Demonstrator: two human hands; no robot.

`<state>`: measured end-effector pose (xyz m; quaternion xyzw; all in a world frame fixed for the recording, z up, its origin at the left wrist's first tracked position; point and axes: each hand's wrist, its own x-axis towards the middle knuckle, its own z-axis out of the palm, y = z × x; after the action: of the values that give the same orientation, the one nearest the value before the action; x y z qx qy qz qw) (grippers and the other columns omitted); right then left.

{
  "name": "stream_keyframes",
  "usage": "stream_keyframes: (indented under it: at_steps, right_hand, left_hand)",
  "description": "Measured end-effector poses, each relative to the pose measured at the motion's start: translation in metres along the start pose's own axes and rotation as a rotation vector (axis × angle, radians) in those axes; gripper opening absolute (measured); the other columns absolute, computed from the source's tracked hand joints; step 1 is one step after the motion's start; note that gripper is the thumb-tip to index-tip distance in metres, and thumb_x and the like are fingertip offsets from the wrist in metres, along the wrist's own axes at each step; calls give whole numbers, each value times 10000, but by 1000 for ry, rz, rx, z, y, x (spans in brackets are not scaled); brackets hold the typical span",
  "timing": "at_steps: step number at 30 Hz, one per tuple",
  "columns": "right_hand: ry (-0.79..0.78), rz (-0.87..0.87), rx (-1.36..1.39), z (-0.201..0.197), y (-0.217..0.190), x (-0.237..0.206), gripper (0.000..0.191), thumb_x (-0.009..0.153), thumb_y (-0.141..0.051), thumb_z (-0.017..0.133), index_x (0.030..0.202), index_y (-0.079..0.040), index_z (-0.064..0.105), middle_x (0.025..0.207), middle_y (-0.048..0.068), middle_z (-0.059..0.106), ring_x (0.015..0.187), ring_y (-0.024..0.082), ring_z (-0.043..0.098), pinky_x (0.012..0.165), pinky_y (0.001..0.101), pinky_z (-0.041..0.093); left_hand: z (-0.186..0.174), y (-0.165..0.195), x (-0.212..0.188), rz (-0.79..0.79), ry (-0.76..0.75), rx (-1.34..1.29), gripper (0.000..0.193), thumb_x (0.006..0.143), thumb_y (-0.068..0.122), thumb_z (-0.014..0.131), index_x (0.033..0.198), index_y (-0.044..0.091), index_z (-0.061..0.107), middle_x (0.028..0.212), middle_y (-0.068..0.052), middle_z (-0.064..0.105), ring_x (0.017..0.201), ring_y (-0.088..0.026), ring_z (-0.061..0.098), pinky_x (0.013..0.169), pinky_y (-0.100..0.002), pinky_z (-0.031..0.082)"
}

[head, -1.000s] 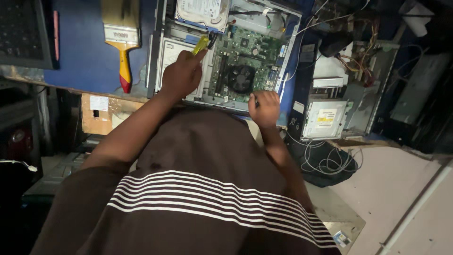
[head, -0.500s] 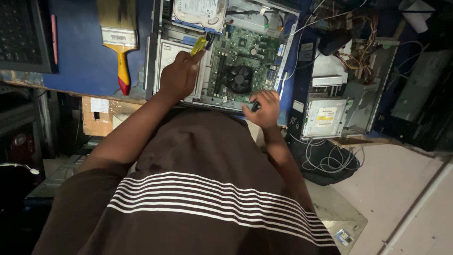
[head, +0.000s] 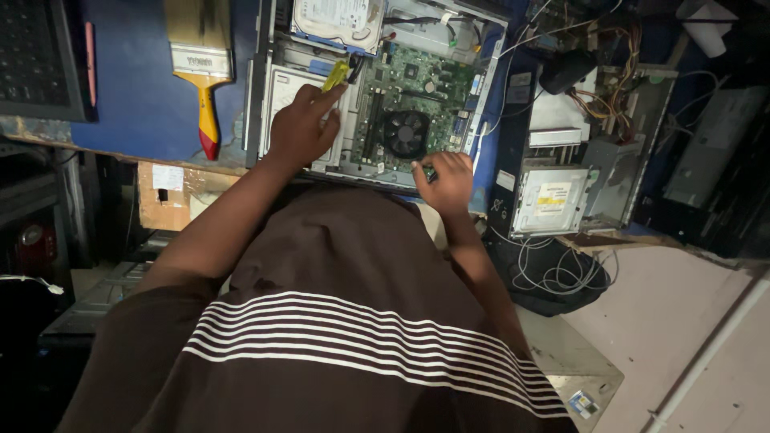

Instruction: The person works on an open desktop computer case on the bench, using a screwdriver to unscrew components from the motherboard area. They handle a cooling fan and small parts, reposition the screwdriver repeatedly, and finally place the yellow screwdriver on the bench beside the case.

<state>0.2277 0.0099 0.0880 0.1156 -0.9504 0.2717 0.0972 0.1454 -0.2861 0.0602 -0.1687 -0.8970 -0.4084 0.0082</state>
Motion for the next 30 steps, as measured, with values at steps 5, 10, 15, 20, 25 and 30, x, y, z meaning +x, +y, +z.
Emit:
stream_keyframes:
  at_steps: [5, 10, 15, 20, 25, 30]
  right_hand:
    - [-32, 17, 2, 1, 1, 0, 143, 869, -172, 783, 843, -90, 668, 861, 67, 697, 846, 286, 670, 851, 401, 452]
    - [-35, 36, -10, 5, 6, -2, 142, 882, -176, 772, 841, -90, 667, 857, 64, 702, 845, 284, 676, 846, 401, 448]
    - [-36, 47, -26, 9, 9, -5, 140, 879, -176, 770, 833, -86, 672, 851, 66, 701, 843, 288, 674, 851, 408, 453]
    - [-48, 46, -43, 8, 11, -7, 120, 880, -183, 764, 834, -96, 695, 843, 52, 705, 836, 282, 668, 867, 410, 460]
    - [-53, 46, -6, 8, 16, -11, 118, 839, -163, 781, 796, -103, 689, 825, 47, 703, 823, 281, 666, 851, 407, 458]
    - [-18, 50, 8, 11, 21, -17, 181, 829, -136, 799, 753, -94, 641, 798, 65, 672, 813, 295, 645, 850, 412, 458]
  left_hand:
    - [4, -4, 0, 30, 30, 34, 446, 964, 148, 691, 1406, 191, 653, 1070, -116, 623, 778, -314, 673, 630, -440, 548]
    - [6, -6, 0, 18, 25, 46, 446, 956, 131, 686, 1396, 198, 663, 1051, -112, 628, 771, -315, 674, 628, -443, 548]
    - [6, -6, 0, 54, 62, 36, 440, 965, 127, 677, 1400, 191, 656, 1044, -110, 622, 788, -315, 673, 643, -441, 551]
    - [7, -4, -2, 41, 50, 32, 438, 960, 119, 675, 1392, 189, 665, 1012, -115, 617, 781, -322, 667, 623, -445, 537]
    - [8, -4, -2, 27, 37, 24, 432, 963, 122, 681, 1389, 190, 665, 1011, -116, 624, 783, -320, 666, 619, -447, 534]
    - [8, -4, -2, 37, 29, 19, 450, 945, 104, 675, 1388, 188, 663, 1006, -118, 625, 786, -320, 666, 615, -447, 533]
